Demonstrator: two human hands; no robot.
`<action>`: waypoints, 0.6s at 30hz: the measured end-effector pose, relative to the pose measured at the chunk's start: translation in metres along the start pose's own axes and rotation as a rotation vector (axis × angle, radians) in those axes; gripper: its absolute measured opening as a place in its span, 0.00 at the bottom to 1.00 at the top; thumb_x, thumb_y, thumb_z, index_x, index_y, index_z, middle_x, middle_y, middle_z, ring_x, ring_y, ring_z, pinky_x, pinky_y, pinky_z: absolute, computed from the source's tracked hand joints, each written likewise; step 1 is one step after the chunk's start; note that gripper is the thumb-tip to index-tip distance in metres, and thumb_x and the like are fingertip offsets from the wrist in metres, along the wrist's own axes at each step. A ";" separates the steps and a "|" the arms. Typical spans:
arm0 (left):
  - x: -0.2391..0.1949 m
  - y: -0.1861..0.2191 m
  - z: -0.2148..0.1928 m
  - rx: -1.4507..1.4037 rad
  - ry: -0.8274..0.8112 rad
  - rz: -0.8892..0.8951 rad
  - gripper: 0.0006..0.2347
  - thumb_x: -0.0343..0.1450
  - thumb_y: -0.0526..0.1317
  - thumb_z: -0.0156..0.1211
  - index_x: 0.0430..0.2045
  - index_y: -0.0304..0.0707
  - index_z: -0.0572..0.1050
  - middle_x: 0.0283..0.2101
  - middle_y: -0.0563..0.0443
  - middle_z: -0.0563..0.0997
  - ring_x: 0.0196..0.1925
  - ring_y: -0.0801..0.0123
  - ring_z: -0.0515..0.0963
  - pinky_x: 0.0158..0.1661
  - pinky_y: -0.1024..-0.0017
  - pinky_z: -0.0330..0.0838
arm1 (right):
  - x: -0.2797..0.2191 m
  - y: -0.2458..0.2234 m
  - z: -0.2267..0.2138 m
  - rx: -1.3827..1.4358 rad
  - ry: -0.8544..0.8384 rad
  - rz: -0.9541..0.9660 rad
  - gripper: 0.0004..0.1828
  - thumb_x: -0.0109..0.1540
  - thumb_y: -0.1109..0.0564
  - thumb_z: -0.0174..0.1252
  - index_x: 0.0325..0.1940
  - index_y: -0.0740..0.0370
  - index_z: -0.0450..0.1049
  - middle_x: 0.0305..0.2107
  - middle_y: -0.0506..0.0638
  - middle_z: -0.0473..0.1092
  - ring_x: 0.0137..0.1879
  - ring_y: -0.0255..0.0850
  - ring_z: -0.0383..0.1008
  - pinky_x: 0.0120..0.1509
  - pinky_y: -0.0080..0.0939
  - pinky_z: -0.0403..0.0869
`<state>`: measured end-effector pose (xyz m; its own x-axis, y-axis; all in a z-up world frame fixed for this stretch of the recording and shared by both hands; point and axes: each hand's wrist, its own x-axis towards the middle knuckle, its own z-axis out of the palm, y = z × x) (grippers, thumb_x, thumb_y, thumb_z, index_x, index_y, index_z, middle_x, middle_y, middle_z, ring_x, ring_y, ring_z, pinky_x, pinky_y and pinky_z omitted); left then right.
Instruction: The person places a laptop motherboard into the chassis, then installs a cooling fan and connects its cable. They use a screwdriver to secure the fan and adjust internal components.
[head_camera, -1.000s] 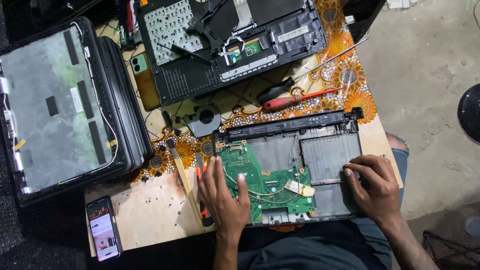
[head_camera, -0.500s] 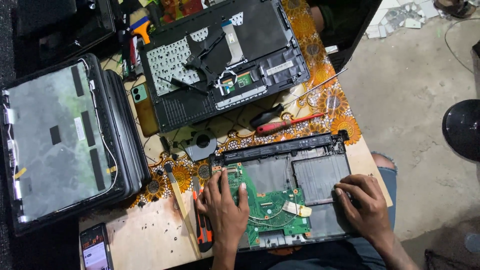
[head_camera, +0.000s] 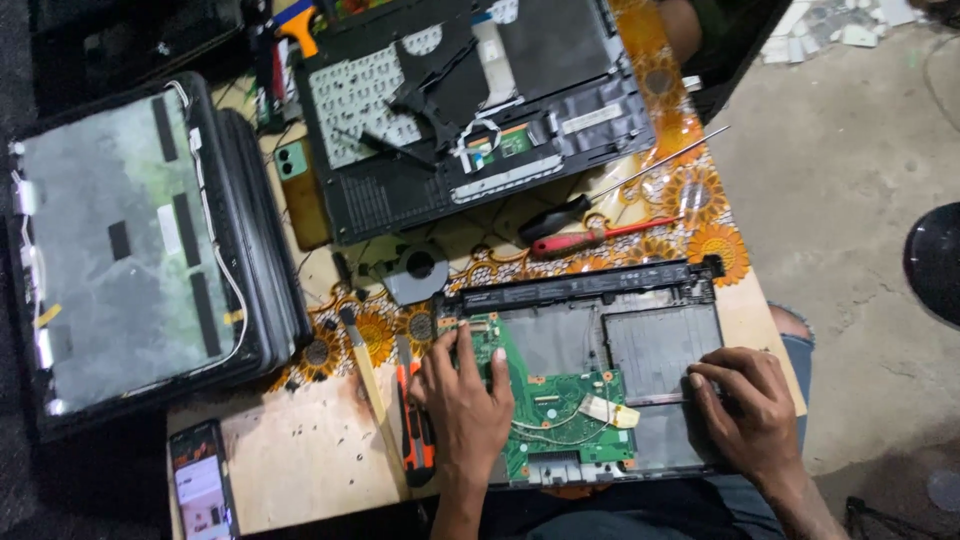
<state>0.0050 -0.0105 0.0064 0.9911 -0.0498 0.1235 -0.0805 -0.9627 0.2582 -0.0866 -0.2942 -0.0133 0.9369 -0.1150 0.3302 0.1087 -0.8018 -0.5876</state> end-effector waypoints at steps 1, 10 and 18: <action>-0.002 -0.001 -0.001 0.008 -0.001 -0.012 0.21 0.72 0.53 0.45 0.54 0.40 0.70 0.50 0.46 0.70 0.50 0.58 0.70 0.48 0.54 0.56 | -0.002 0.000 0.000 0.010 -0.009 -0.005 0.07 0.60 0.58 0.58 0.40 0.64 0.76 0.37 0.55 0.70 0.45 0.48 0.71 0.51 0.49 0.68; -0.005 -0.001 -0.007 -0.092 0.024 -0.037 0.16 0.70 0.48 0.49 0.48 0.42 0.71 0.52 0.51 0.75 0.54 0.63 0.72 0.56 0.53 0.51 | -0.008 0.004 0.003 -0.019 -0.012 0.038 0.08 0.60 0.58 0.59 0.42 0.62 0.77 0.40 0.53 0.71 0.48 0.45 0.71 0.54 0.47 0.68; -0.004 0.002 -0.006 -0.015 -0.053 -0.039 0.17 0.69 0.49 0.51 0.52 0.52 0.71 0.52 0.52 0.70 0.52 0.63 0.69 0.51 0.53 0.53 | -0.007 0.004 0.003 -0.021 0.001 0.029 0.08 0.60 0.58 0.59 0.41 0.63 0.77 0.40 0.54 0.71 0.47 0.46 0.71 0.53 0.47 0.68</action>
<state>0.0000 -0.0105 0.0124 0.9977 -0.0271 0.0624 -0.0434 -0.9602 0.2758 -0.0920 -0.2944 -0.0202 0.9393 -0.1393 0.3136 0.0740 -0.8102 -0.5815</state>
